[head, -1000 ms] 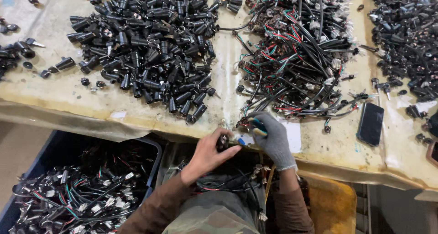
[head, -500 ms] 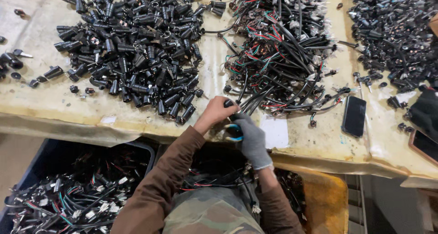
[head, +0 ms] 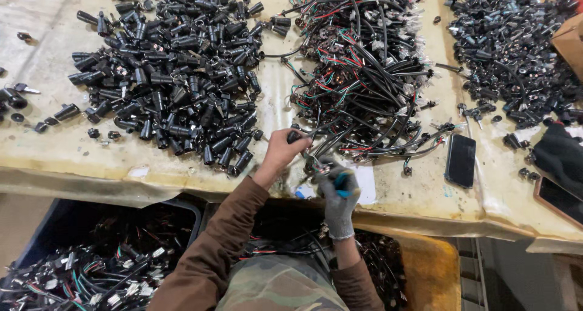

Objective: The person repeatedly picks up black cylindrical electrical components with attached wires from a table, uses pliers to cut the wires, and separates the parts. The cut components and wires are placed into separate piles on the table and into a bin below.

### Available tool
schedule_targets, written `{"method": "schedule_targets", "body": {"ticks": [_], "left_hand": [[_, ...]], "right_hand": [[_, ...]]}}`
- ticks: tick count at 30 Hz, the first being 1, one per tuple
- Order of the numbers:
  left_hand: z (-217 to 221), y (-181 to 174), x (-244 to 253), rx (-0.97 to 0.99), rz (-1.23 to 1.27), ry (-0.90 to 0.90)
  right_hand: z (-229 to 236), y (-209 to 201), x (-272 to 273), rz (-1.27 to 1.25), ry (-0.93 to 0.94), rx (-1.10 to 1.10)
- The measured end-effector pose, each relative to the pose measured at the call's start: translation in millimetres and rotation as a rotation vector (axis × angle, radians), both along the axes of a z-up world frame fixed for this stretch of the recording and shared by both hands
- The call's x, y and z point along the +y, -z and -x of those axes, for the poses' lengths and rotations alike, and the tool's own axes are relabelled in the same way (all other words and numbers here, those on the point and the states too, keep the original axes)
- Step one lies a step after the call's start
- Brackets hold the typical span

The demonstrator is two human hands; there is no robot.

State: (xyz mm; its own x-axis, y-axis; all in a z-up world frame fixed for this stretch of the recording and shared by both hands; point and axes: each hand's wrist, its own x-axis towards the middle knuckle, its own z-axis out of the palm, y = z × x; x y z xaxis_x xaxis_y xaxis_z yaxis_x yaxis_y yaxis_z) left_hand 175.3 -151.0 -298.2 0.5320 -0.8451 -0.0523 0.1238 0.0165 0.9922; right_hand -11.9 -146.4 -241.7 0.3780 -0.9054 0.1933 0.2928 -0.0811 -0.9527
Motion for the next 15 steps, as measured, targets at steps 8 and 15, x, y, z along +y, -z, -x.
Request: {"method": "schedule_targets", "body": {"ticks": [8, 15], "left_hand": [[11.0, -10.6, -1.3, -0.073, -0.025, 0.025], [19.4, -3.1, 1.3, 0.237, -0.128, 0.067]], "right_hand": [[4.4, -4.3, -7.2, -0.58, -0.06, -0.493], [-11.3, -7.6, -3.0, -0.41, -0.055, -0.246]]}}
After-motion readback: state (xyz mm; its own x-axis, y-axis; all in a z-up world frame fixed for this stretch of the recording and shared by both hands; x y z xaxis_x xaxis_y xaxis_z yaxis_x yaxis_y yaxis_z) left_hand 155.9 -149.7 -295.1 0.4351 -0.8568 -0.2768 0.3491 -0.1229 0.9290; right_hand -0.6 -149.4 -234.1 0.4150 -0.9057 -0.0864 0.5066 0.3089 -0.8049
